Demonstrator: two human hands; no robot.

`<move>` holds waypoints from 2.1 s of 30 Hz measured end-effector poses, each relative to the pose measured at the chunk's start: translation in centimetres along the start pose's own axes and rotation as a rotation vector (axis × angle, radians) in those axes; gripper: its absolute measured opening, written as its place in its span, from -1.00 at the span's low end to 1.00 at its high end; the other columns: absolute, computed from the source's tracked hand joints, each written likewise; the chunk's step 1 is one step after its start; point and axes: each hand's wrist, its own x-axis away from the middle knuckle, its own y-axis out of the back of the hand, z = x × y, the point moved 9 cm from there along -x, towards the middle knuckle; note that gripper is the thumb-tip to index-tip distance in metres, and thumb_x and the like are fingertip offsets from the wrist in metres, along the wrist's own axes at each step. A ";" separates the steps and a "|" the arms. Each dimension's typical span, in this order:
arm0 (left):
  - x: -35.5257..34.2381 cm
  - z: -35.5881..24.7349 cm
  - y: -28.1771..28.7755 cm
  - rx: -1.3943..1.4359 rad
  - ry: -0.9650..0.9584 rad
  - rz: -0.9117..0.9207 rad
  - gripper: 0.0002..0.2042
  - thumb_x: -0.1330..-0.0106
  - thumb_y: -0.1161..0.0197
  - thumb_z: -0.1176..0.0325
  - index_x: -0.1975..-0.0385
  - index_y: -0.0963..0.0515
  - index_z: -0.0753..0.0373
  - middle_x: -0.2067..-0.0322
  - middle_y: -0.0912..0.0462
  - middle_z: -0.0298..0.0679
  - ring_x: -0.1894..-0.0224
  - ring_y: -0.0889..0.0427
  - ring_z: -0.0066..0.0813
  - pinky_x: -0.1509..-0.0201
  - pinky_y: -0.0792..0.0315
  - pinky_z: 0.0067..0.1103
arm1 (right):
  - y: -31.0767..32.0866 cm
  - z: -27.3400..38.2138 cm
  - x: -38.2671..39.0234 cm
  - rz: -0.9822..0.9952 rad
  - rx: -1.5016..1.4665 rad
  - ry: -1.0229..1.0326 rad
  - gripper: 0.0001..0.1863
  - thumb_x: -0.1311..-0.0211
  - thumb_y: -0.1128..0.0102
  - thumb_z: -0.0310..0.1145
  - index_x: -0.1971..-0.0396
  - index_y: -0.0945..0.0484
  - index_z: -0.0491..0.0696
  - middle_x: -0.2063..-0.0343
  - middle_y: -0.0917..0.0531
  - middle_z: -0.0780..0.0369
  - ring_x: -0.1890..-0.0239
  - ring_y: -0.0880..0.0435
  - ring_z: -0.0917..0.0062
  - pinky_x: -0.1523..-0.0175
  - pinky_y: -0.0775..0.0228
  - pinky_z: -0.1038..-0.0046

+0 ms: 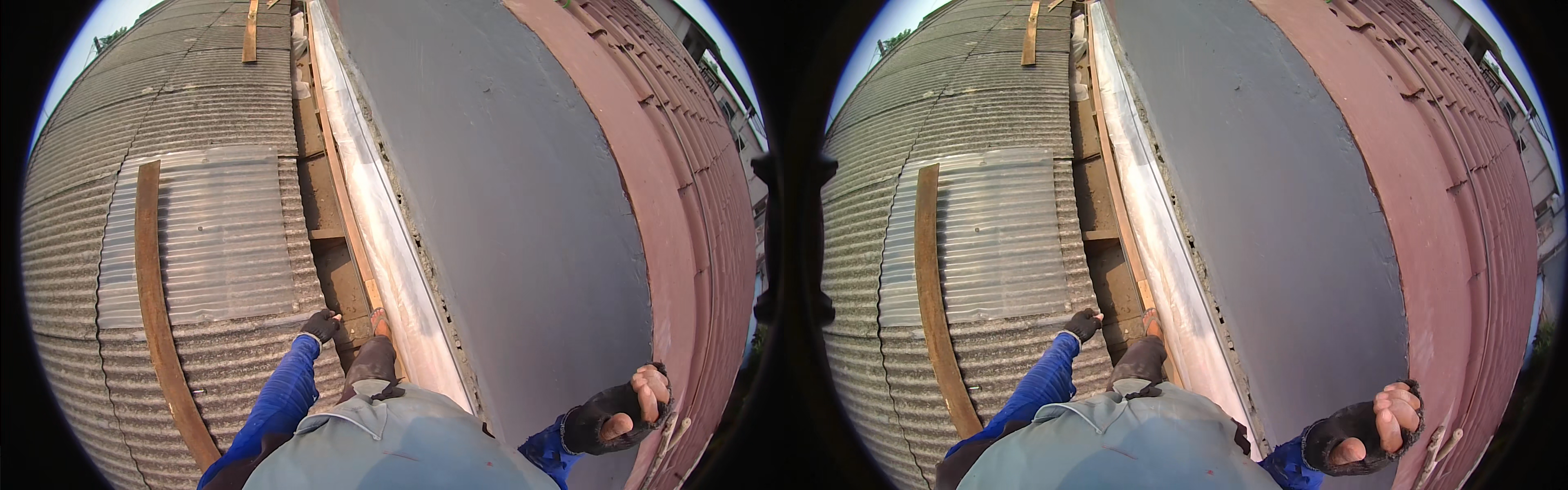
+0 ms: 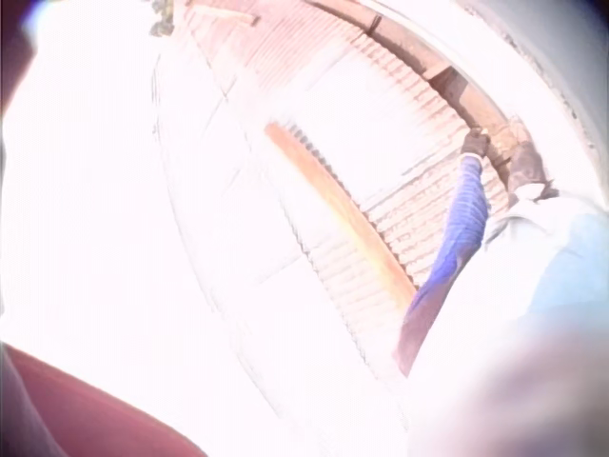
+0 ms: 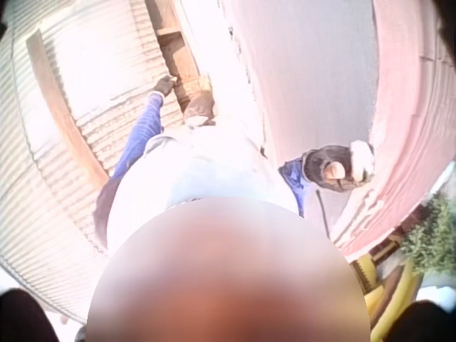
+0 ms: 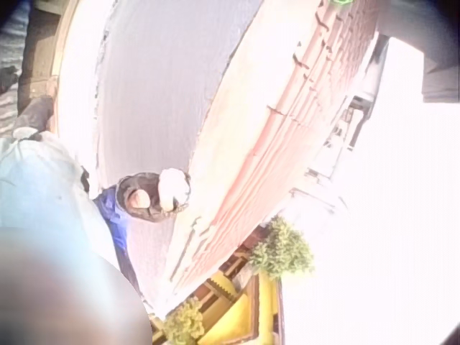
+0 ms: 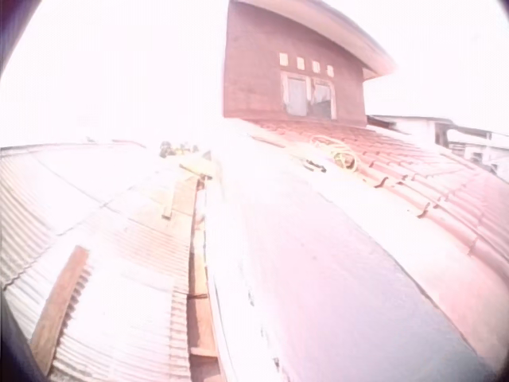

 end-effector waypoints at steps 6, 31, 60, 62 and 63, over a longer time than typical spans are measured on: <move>-6.9 -9.7 13.7 0.408 -0.248 -0.196 -0.53 -0.35 -0.19 0.19 -0.14 -0.46 0.40 0.11 -0.67 -0.07 0.14 -0.63 -0.42 0.01 -0.47 -0.52 | -28.6 -1.9 -6.3 0.433 -0.188 -0.169 -0.74 -0.13 -0.34 -0.26 0.27 -0.58 -0.10 0.38 -0.59 0.13 0.34 -0.57 0.35 0.18 -0.42 0.29; -25.5 8.5 30.5 0.560 0.241 -0.383 -0.58 -0.32 -0.19 0.18 -0.02 -0.51 0.40 0.38 -0.65 -0.20 0.26 -0.57 -0.47 0.07 -0.42 -0.55 | -66.1 -13.1 -9.6 0.367 -0.173 -0.189 -0.83 -0.22 -0.27 -0.37 0.36 -0.58 -0.19 0.43 -0.61 0.14 0.42 -0.58 0.36 0.27 -0.44 0.36; -69.9 -18.9 55.8 0.145 -0.110 -0.038 -0.53 -0.31 -0.21 0.12 -0.07 -0.50 0.37 0.31 -0.69 -0.12 0.25 -0.63 -0.40 0.09 -0.45 -0.47 | -76.7 -16.0 -12.4 0.189 0.242 -0.450 -0.40 -0.31 -0.02 0.18 0.52 -0.55 -0.13 0.61 -0.51 0.24 0.49 -0.48 0.46 0.37 -0.30 0.43; -73.8 -23.5 57.3 0.228 -0.156 -0.033 -0.50 -0.32 -0.20 0.12 -0.12 -0.46 0.39 0.26 -0.69 -0.13 0.24 -0.64 -0.41 0.07 -0.46 -0.48 | -83.8 -16.2 -13.8 0.246 0.146 -0.479 -0.41 -0.27 -0.07 0.20 0.49 -0.56 -0.12 0.61 -0.53 0.22 0.47 -0.50 0.44 0.36 -0.31 0.41; -75.3 -25.4 57.8 0.218 -0.203 -0.022 -0.49 -0.32 -0.20 0.12 -0.12 -0.46 0.40 0.25 -0.69 -0.12 0.24 -0.64 -0.41 0.07 -0.46 -0.48 | -87.7 -16.1 -14.8 0.314 0.115 -0.471 -0.44 -0.25 -0.12 0.17 0.47 -0.56 -0.12 0.59 -0.54 0.21 0.46 -0.52 0.44 0.36 -0.32 0.41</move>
